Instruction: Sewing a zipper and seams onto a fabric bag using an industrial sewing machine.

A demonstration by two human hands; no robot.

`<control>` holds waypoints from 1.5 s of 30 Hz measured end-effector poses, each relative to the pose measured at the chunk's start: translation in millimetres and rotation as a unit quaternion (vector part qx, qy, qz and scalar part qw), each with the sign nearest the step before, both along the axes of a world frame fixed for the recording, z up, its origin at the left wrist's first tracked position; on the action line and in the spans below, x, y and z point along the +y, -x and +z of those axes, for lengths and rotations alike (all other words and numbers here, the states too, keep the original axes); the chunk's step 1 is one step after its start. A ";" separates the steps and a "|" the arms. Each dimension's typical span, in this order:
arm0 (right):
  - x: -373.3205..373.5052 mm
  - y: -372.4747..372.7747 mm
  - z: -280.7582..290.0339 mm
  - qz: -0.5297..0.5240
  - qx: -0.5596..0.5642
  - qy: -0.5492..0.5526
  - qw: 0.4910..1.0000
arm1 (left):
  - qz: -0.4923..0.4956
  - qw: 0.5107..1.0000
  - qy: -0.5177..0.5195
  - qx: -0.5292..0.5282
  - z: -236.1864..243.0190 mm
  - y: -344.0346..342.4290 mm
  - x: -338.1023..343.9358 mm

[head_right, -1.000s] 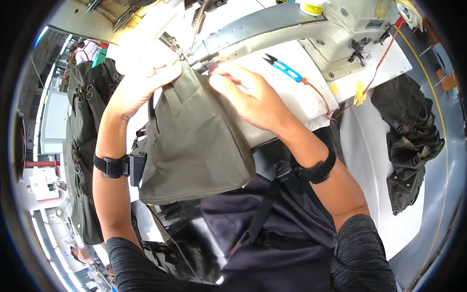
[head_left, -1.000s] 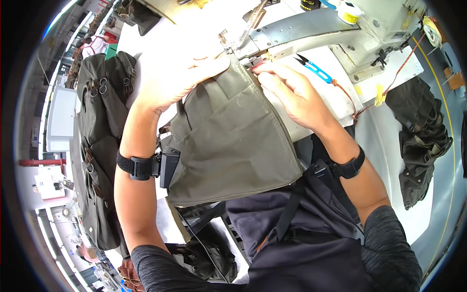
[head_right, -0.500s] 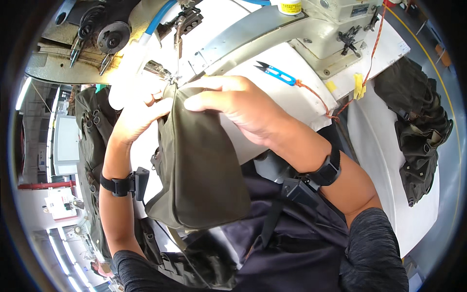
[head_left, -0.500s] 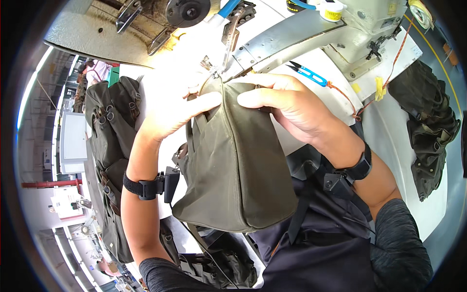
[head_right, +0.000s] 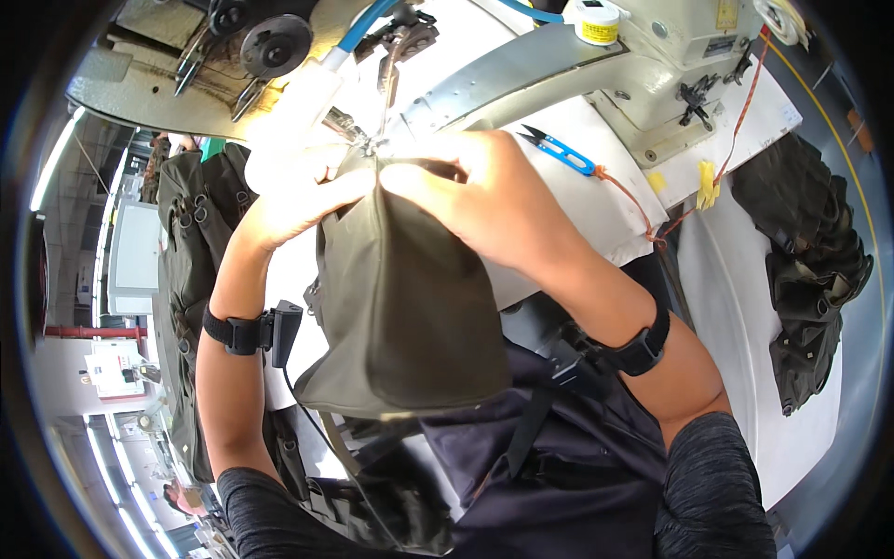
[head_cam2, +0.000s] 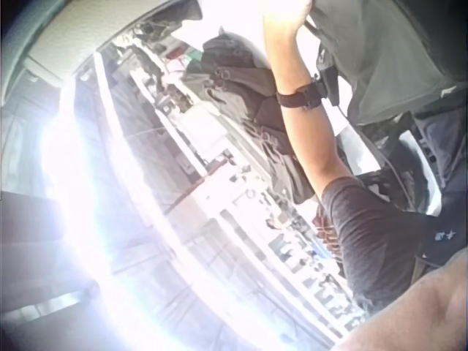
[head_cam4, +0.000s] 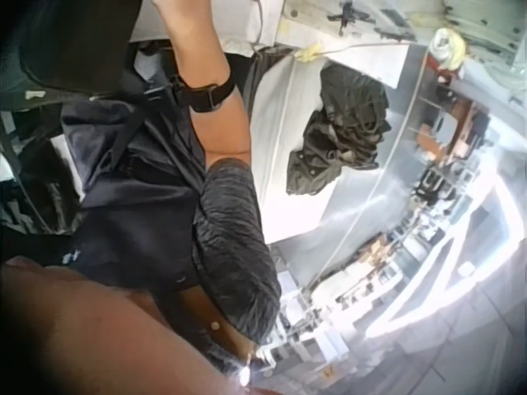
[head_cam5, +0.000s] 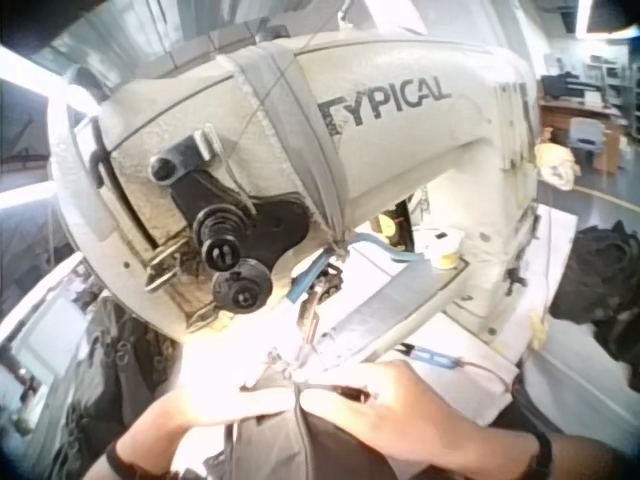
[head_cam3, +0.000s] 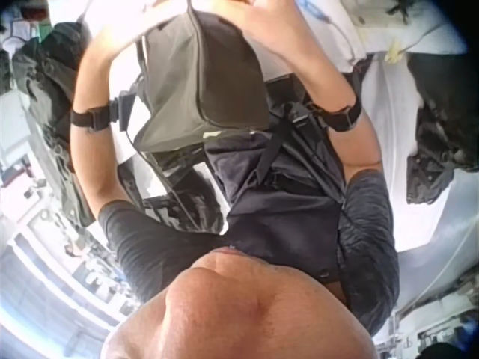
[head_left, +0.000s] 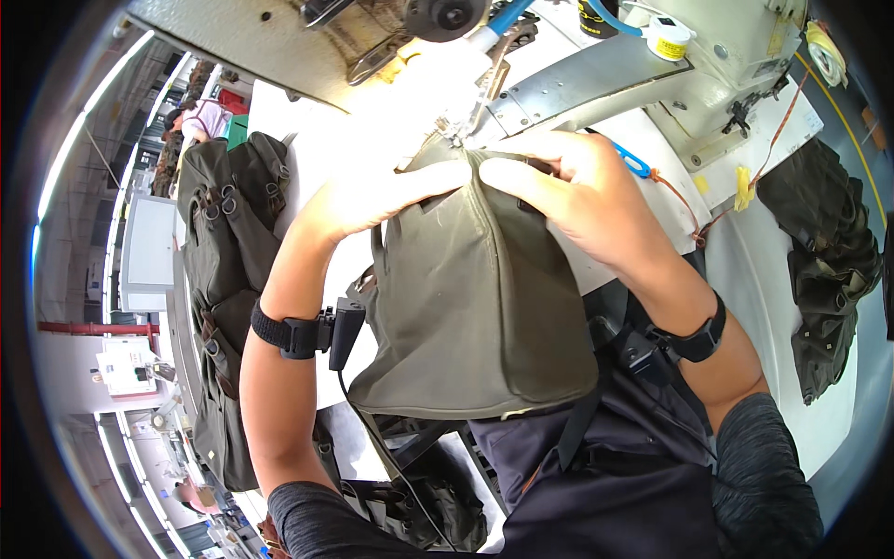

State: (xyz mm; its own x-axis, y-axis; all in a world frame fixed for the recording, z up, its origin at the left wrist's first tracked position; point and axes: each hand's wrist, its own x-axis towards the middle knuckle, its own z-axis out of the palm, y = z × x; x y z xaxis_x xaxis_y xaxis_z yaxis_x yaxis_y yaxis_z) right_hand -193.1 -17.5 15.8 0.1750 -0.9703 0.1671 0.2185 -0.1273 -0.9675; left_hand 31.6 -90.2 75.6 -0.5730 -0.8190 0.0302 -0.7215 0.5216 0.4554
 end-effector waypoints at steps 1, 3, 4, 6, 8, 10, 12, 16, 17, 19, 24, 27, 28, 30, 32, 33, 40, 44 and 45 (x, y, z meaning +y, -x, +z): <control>0.5 3.3 4.0 -0.040 0.095 0.042 0.994 | -0.044 0.997 0.067 0.007 1.6 1.4 -1.2; 0.2 4.8 10.2 -0.076 0.190 0.082 0.975 | -0.119 0.969 0.216 0.016 3.4 2.9 -4.2; -0.8 4.8 12.4 -0.111 0.226 0.143 0.957 | -0.140 0.965 0.223 0.010 4.1 3.0 -5.6; -3.6 3.7 14.6 -0.172 0.316 0.262 0.895 | -0.162 0.962 0.218 -0.011 5.0 2.6 -6.2; -7.3 4.0 14.6 -0.209 0.365 0.291 0.860 | -0.165 0.960 0.224 -0.026 5.3 2.9 -6.4; -11.8 4.2 12.6 -0.235 0.409 0.295 0.831 | -0.194 0.947 0.256 -0.002 5.6 4.0 -7.7; -17.5 2.9 9.8 -0.242 0.383 0.327 0.829 | -0.143 0.976 0.165 -0.015 6.1 3.7 -8.7; -22.8 -1.5 6.6 -0.263 0.343 0.338 0.836 | -0.147 0.968 0.198 -0.049 5.4 2.7 -13.7; -23.2 -2.1 6.7 -0.263 0.340 0.342 0.835 | -0.180 0.952 0.246 -0.023 4.9 2.8 -14.9; -23.8 -1.4 8.3 -0.257 0.326 0.311 0.855 | -0.139 0.969 0.196 -0.051 3.5 3.5 -15.2; -29.2 6.5 14.7 -0.161 0.247 0.225 0.929 | -0.188 0.954 0.235 -0.011 6.9 8.0 -15.2; -29.0 4.9 17.2 -0.170 0.245 0.241 0.923 | -0.102 0.989 0.081 -0.073 12.7 4.7 -8.6; -28.8 5.0 18.3 -0.171 0.261 0.238 0.920 | -0.065 0.994 0.020 -0.082 13.4 5.4 -9.2; -26.7 5.4 18.9 -0.152 0.265 0.246 0.920 | -0.093 0.993 0.048 -0.055 13.9 5.5 -10.2; -25.1 6.3 17.6 -0.140 0.278 0.241 0.919 | -0.167 0.978 0.127 -0.012 13.1 6.8 -15.5; -24.6 6.5 16.3 -0.122 0.220 0.199 0.947 | -0.173 0.977 0.121 -0.019 13.2 6.5 -18.2; -27.4 -3.7 5.8 -0.175 0.223 0.248 0.926 | -0.117 0.988 0.097 -0.040 11.3 1.6 -11.4; -32.3 0.7 3.4 -0.265 0.358 0.372 0.814 | -0.092 0.988 0.125 0.001 7.6 3.4 -4.9; -33.3 1.5 3.0 -0.264 0.355 0.363 0.820 | -0.091 0.988 0.124 -0.003 7.2 4.9 -4.7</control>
